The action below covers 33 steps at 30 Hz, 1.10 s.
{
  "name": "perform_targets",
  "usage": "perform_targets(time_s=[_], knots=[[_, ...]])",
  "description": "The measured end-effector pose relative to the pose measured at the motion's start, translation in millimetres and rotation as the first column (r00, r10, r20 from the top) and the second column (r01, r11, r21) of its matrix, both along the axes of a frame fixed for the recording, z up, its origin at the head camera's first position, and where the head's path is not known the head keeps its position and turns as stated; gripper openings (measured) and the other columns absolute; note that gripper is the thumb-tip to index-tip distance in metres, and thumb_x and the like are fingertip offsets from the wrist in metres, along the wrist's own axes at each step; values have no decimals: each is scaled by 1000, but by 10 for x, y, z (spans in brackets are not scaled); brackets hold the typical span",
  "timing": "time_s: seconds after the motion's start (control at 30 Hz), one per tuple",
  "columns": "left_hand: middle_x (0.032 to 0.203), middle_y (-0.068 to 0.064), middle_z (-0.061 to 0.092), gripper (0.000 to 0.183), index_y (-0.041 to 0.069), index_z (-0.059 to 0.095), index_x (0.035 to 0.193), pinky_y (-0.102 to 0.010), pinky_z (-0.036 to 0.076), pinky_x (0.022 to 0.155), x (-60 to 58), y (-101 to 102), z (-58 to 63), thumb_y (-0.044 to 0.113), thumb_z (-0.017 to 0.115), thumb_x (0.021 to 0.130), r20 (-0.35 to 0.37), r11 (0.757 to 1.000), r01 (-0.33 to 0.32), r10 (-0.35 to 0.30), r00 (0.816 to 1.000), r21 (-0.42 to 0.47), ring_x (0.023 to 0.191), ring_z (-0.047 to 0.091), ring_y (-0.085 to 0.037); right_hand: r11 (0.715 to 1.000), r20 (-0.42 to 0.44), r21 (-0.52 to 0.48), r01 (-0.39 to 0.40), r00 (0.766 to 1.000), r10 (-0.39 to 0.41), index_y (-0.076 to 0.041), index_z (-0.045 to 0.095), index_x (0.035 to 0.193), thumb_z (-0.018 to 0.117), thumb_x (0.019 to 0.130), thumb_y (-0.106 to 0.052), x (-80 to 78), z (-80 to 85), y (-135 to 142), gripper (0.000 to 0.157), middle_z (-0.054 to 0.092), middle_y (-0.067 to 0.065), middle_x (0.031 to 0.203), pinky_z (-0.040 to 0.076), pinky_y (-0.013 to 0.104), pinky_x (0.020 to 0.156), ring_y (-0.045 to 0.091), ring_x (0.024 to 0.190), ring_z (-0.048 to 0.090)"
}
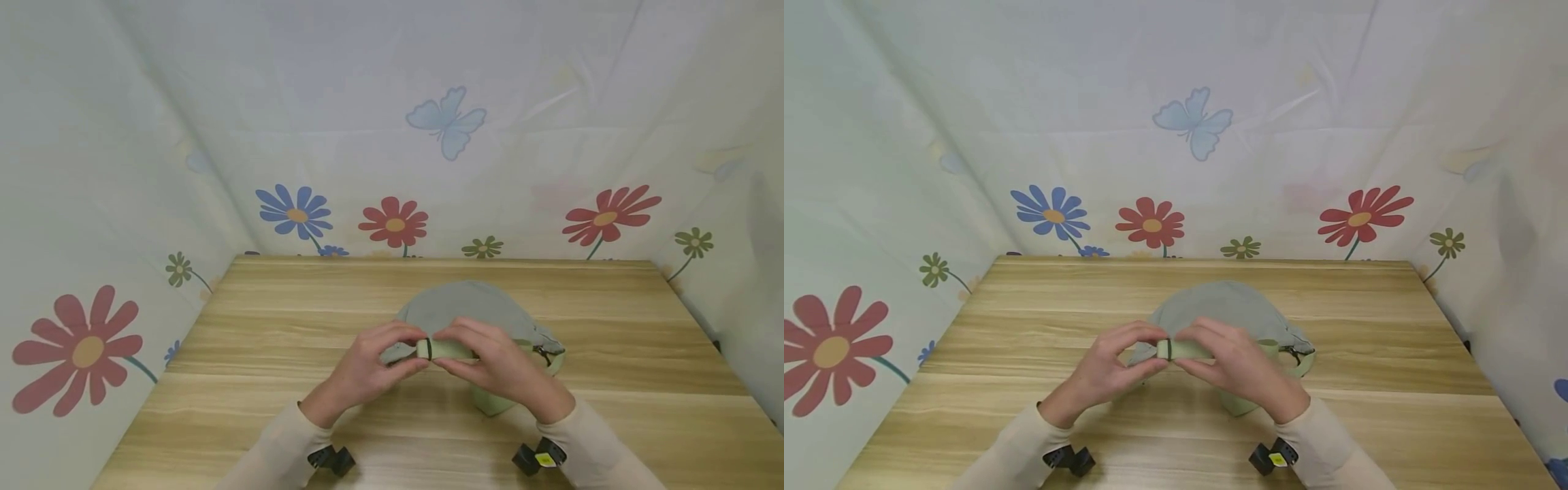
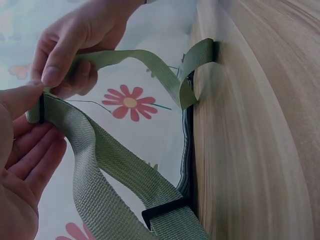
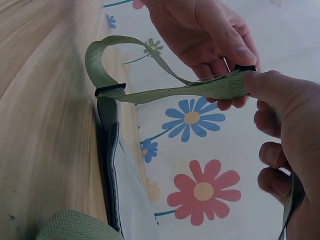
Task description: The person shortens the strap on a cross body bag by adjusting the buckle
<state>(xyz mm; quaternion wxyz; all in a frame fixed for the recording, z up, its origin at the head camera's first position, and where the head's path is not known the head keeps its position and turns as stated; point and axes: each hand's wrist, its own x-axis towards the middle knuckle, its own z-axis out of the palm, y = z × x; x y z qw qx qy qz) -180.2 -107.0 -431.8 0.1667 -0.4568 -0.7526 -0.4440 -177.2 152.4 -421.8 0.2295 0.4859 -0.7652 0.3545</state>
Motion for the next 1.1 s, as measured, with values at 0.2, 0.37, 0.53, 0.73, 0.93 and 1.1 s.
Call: perform_targets(time_s=[0.2,0.37,0.53,0.73,0.93,1.1], knots=[[114,-6,79,33,8,77,120,-33,65,89,15,-64,-8,5,88,89,21,997,-79,79,997,-13,100,76,-17,993,-21,43,108,994,-107,-8,74,120,76,102,-34,24,-7,124,31,72,-1,103,51,15,68,3,76,57],[114,-6,80,35,8,77,121,-35,65,90,3,-77,-16,4,88,88,31,998,-69,69,997,5,100,77,-18,995,-35,20,100,994,-100,-10,75,116,66,107,-40,15,-49,182,32,71,-3,100,49,13,65,2,73,55],[113,-8,80,36,8,75,122,-36,67,88,-9,-47,-22,2,87,89,57,999,-22,20,998,40,100,78,-19,996,-34,-26,80,996,-81,-11,75,115,67,107,-38,-3,-71,149,29,72,-3,99,49,13,64,3,72,56],[114,-8,80,36,7,74,123,-31,66,91,-21,-15,-10,3,87,90,96,1000,10,-11,995,12,101,77,-17,998,-32,-41,49,998,-50,-10,75,115,68,107,-37,-12,-75,52,29,73,-1,100,48,12,63,3,71,56],[113,-6,80,32,9,75,122,-32,65,89,-13,-10,16,7,86,92,105,1000,-9,11,994,-20,101,76,-15,999,-32,-3,53,998,-53,-8,74,120,68,107,-38,-8,-46,11,33,73,0,103,50,13,65,4,74,58],[114,-6,80,32,9,76,120,-33,65,91,10,-57,40,8,87,91,148,999,-54,54,987,-8,104,75,-14,995,-30,18,99,995,-98,-7,74,121,70,106,-37,5,-8,122,33,74,0,103,51,16,68,4,78,60]])
